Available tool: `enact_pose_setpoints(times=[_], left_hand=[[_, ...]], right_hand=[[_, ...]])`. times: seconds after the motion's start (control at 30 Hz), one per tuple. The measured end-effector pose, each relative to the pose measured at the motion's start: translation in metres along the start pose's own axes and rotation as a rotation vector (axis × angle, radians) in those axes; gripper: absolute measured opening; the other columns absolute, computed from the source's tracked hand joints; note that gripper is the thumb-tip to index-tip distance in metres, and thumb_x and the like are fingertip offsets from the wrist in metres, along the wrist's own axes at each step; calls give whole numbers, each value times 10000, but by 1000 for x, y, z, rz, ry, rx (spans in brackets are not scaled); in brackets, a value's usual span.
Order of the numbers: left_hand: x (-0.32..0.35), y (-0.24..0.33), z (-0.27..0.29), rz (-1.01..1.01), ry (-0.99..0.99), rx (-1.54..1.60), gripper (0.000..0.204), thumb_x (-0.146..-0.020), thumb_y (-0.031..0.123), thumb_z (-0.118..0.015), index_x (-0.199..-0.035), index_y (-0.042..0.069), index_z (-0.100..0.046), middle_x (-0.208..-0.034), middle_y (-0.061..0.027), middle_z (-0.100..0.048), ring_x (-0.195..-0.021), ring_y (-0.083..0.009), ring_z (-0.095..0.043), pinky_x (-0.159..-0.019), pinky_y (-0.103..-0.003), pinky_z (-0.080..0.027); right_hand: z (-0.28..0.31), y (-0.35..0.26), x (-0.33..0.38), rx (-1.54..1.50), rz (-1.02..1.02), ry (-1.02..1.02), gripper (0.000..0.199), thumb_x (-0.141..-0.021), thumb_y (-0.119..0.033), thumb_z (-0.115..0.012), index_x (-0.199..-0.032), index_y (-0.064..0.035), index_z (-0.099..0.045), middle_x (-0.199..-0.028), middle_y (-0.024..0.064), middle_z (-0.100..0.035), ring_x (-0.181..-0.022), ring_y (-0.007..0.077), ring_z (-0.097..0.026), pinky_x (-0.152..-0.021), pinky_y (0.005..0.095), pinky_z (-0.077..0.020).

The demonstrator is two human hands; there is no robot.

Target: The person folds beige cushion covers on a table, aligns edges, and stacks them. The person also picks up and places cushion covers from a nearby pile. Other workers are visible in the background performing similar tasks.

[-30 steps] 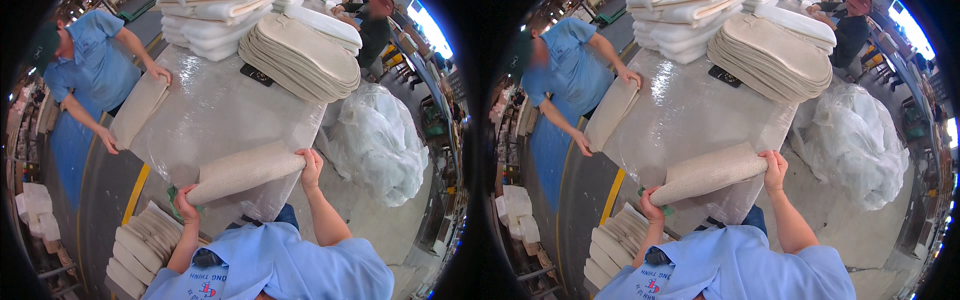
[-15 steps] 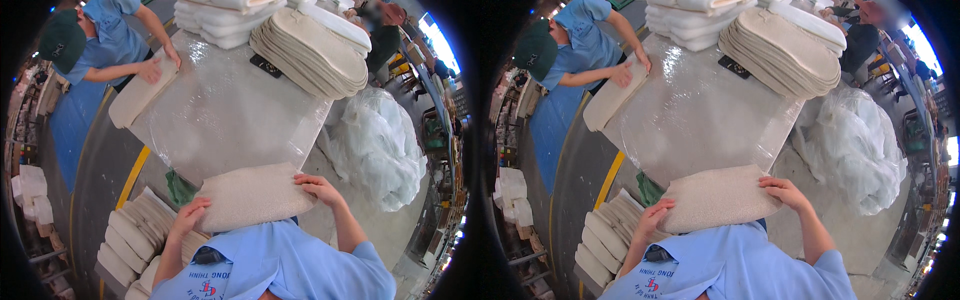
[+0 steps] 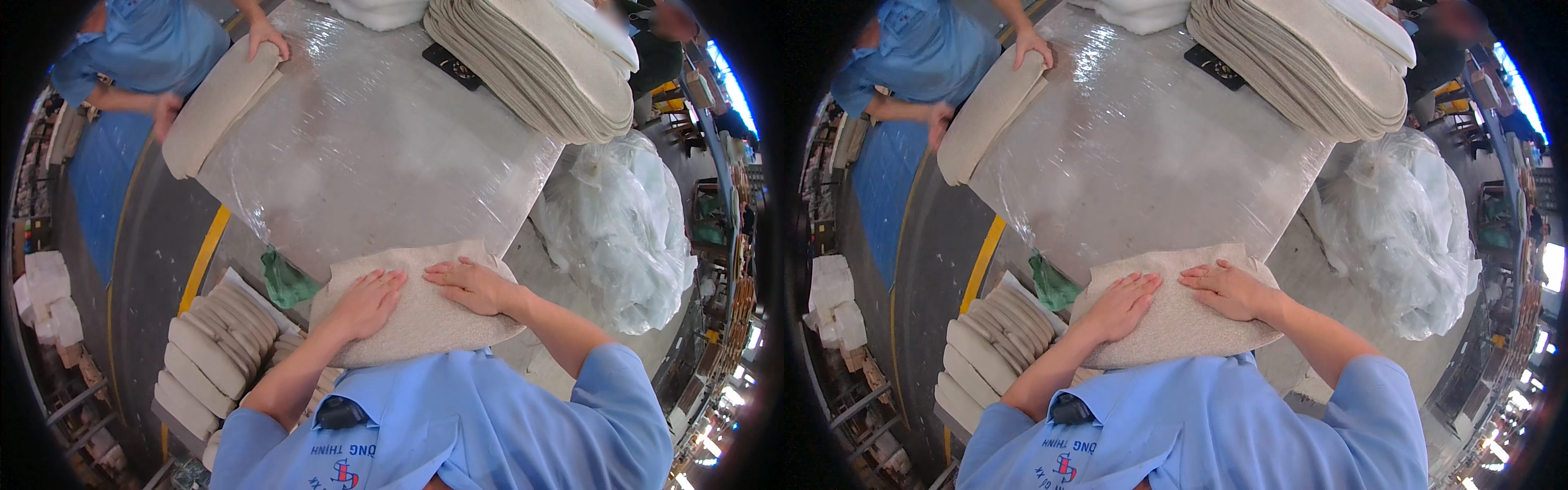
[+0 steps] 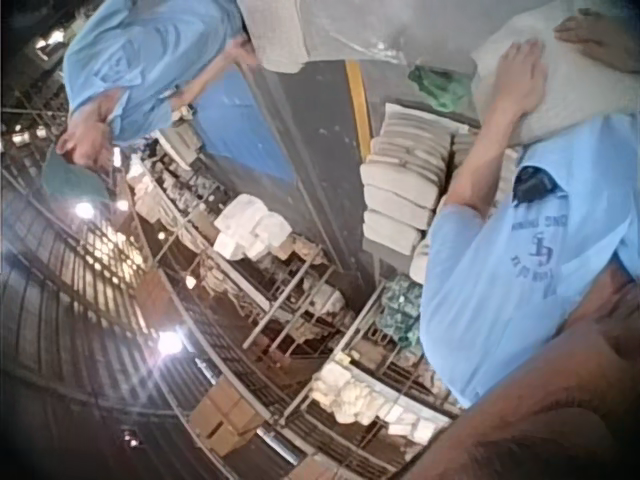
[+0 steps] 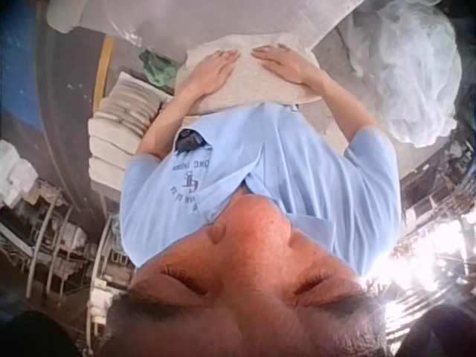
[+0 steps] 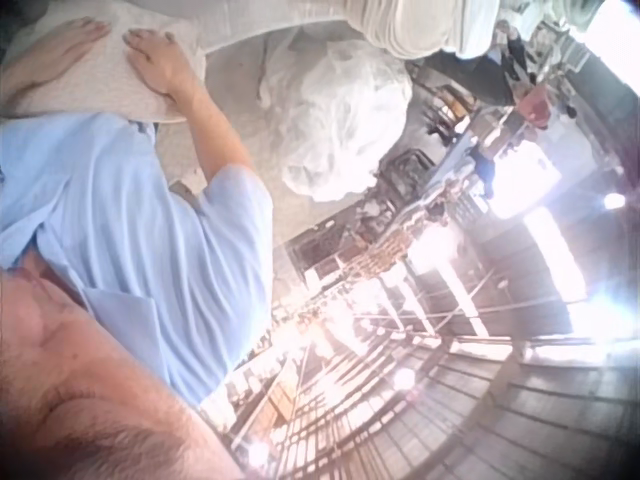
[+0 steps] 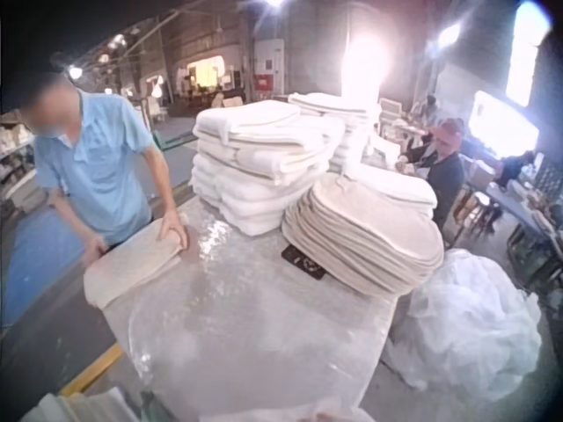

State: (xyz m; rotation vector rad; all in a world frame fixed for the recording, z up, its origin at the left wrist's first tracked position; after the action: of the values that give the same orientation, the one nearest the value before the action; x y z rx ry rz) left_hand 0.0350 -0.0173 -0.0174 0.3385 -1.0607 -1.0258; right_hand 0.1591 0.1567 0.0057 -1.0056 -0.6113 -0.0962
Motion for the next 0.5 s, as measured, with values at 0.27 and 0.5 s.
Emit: enact_pose_setpoints(times=[0.27,0.5], left_hand=[[-23,-33,30,43,188,72,466,-1078,332,-519,-1443,70,-642,-1491,-166,-611,-1408,-371,-539,-1199,-450,-398],[-39,-33,57,69,444,-166,406,-989,367,-692,-1230,42,-738,-1188,-189,-692,-1184,-381,-625,-1030,-474,-495]], right_hand=[[41,59,-16,-124,-146,337,459,-1070,-365,-545,-1342,-36,-714,-1301,151,-735,-1200,329,-678,-1053,437,-506],[68,88,19,95,-806,85,330,-1002,-315,-645,-1046,-11,-767,-999,193,-771,-954,348,-749,-851,465,-577]])
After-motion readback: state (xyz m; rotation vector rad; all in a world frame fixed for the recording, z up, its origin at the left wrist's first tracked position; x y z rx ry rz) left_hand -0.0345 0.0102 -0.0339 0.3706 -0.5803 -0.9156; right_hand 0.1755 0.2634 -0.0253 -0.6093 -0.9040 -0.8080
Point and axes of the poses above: each hand's wrist, its own x-axis away from the middle knuckle, its own z-axis out of the back of the hand, y = z × x, the point moved 7 cm from there along -x, towards the middle knuckle
